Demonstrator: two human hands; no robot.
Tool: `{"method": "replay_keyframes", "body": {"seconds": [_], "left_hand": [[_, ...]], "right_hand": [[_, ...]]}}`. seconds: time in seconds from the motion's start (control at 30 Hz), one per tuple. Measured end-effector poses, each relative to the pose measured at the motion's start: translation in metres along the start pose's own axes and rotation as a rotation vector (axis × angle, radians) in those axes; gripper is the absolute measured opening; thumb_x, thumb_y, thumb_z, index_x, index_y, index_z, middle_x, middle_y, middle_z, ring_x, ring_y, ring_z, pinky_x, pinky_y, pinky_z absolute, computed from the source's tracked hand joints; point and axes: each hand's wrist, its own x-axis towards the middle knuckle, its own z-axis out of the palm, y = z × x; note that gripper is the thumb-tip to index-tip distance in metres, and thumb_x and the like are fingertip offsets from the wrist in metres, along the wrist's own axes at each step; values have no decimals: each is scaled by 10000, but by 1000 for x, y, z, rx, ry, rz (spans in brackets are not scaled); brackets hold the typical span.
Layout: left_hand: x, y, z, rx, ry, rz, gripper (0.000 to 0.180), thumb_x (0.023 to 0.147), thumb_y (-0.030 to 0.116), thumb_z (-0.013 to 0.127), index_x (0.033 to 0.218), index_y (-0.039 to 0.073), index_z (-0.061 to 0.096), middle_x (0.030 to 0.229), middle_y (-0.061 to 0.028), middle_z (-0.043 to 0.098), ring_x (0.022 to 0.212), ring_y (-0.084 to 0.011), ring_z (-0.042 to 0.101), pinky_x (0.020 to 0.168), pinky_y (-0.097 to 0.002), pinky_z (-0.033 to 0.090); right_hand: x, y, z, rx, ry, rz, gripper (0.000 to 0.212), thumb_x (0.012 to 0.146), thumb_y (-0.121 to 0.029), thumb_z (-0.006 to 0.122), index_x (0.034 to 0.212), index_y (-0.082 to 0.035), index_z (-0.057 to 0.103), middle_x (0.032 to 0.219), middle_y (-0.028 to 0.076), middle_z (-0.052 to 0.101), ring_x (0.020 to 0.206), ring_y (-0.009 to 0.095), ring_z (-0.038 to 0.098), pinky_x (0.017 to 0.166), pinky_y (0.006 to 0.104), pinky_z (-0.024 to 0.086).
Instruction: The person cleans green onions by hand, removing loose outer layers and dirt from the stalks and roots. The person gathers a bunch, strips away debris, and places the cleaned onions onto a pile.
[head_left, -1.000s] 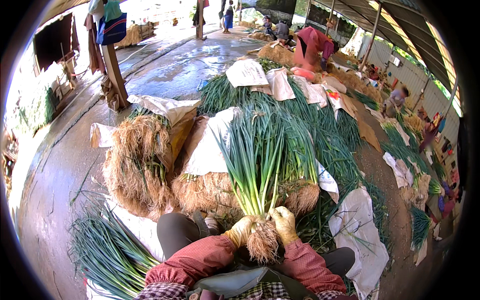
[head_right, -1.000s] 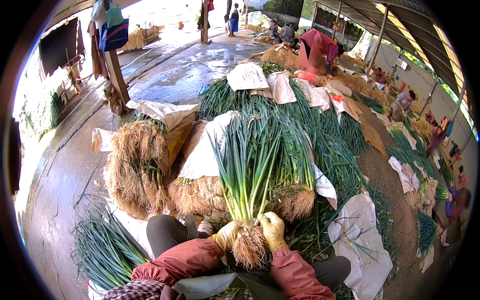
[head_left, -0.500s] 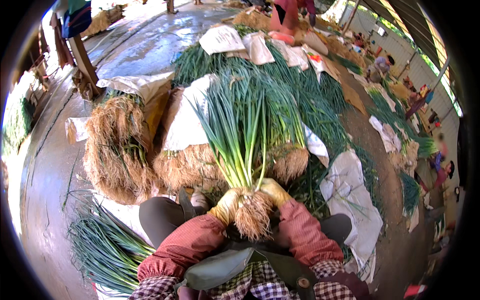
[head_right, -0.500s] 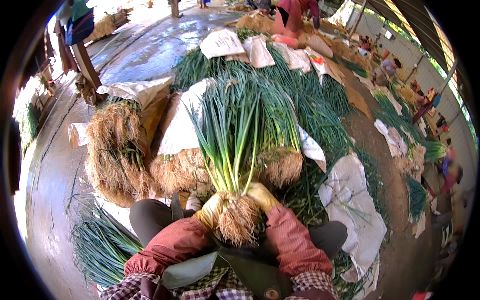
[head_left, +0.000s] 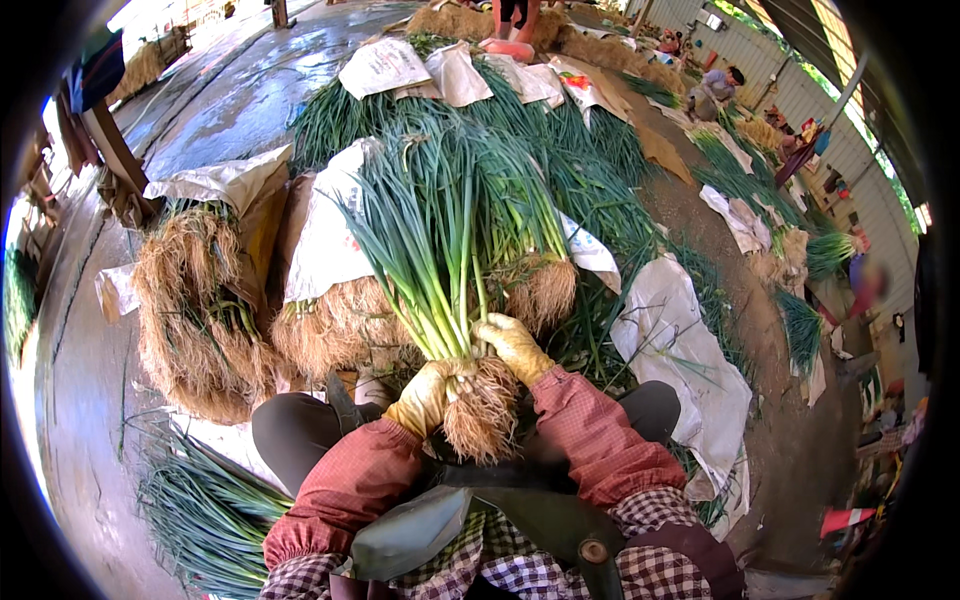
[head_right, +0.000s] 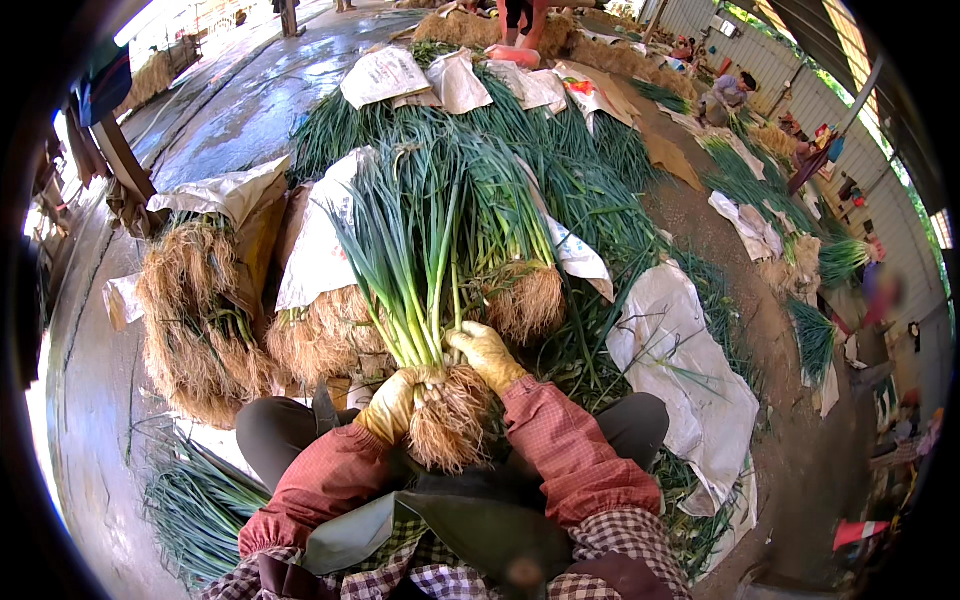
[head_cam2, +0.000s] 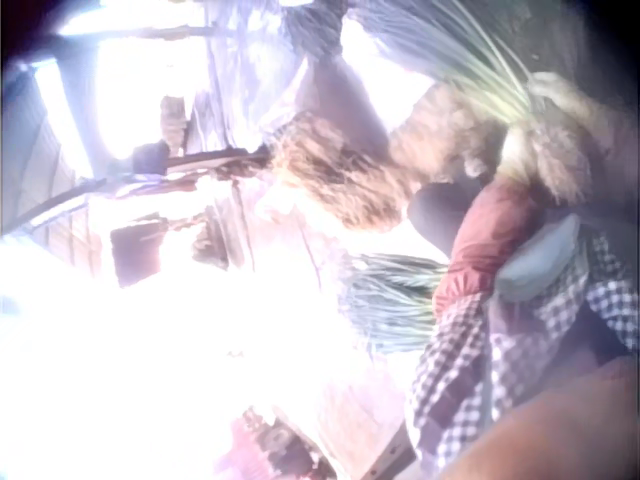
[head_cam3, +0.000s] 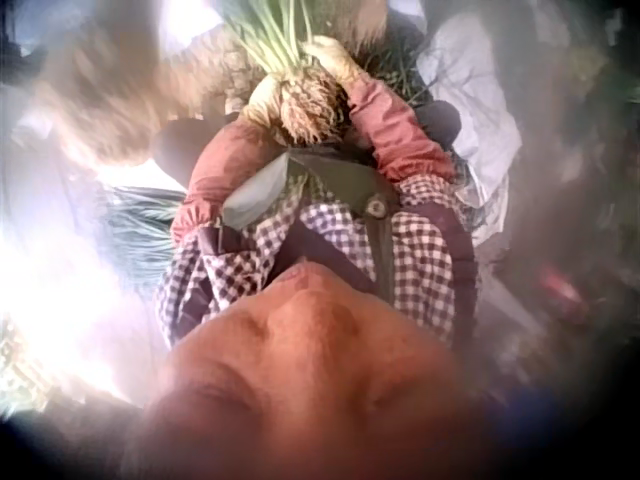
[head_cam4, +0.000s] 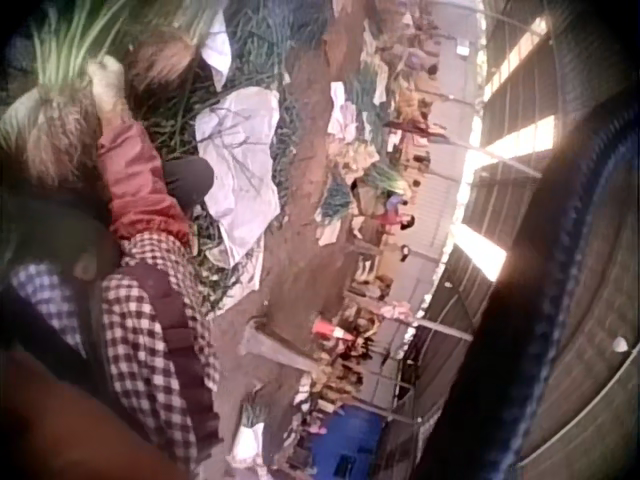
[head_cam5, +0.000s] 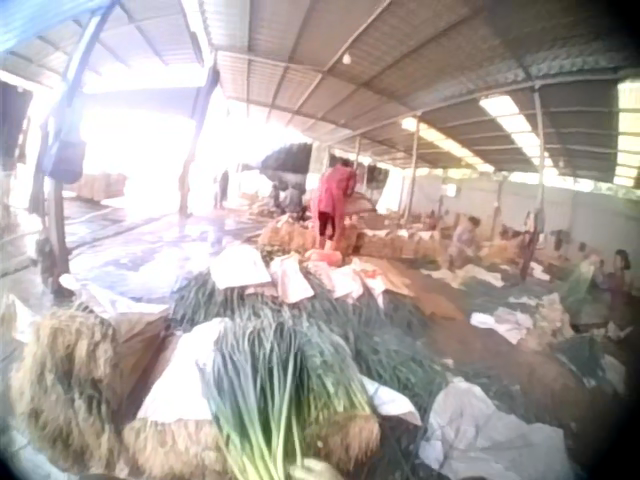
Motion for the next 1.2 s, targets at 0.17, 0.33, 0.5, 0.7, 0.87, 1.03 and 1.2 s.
{"method": "replay_keyframes", "body": {"seconds": [0.17, 0.33, 0.5, 0.7, 0.87, 1.03, 1.2], "left_hand": [[-29, 11, 1, -45, -5, 79, 300, 782, 18, 486, 1076, -28, 522, 715, -22, 571, 545, -80, 520, 490, -164, 438], [-72, 14, -9, 83, -273, -39, 419, 751, 92, 567, 1141, -30, 472, 853, -71, 603, 589, -90, 548, 482, -150, 454], [-134, 1, 9, 15, -288, 75, 470, 690, 33, 626, 1124, -55, 469, 956, -92, 543, 604, -87, 534, 453, -154, 460], [-116, 38, 22, -72, -88, 173, 403, 772, 23, 574, 1151, -52, 460, 1104, -168, 535, 642, -52, 570, 484, -134, 481], [-71, 55, 60, -207, -91, 108, 215, 834, 34, 488, 1030, -38, 536, 874, -131, 621, 699, -195, 623, 653, -310, 544], [-50, 36, 110, 538, -67, 118, 276, 810, 123, 555, 1060, 6, 540, 728, -24, 589, 530, -81, 541, 413, -148, 404], [-58, 74, 146, 813, -101, -49, 232, 757, 163, 619, 943, 29, 582, 633, 6, 514, 439, -54, 436, 348, -143, 318]], "right_hand": [[-1, 8, 8, -111, -83, -27, 266, 874, -258, 514, 981, -22, 571, 917, 101, 598, 776, 186, 572, 746, 282, 479], [78, -12, 34, 583, -191, 303, 285, 872, -294, 504, 940, -27, 577, 865, 70, 605, 743, 177, 582, 611, 325, 501], [187, -161, -17, 654, 12, -86, 284, 906, -255, 380, 990, -30, 530, 901, 62, 579, 666, 209, 528, 627, 316, 487], [119, -144, -32, 247, 87, -35, 645, 856, -370, 499, 1310, 15, 254, 1298, 240, 361, 1039, 331, 518, 862, 428, 448], [13, -59, -36, 142, -487, 279, 1013, 708, -721, 445, 1331, 43, 215, 1319, 271, 317, 1213, 379, 346, 1029, 457, 245], [15, -79, -32, 571, -470, 163, 773, 754, -641, 457, 1242, -42, 421, 1157, 191, 518, 1084, 301, 503, 868, 473, 443], [-38, -168, -20, 1174, -641, -270, 777, 827, -579, 398, 1314, 14, 277, 1335, 202, 340, 1210, 342, 366, 1005, 479, 308]]}}
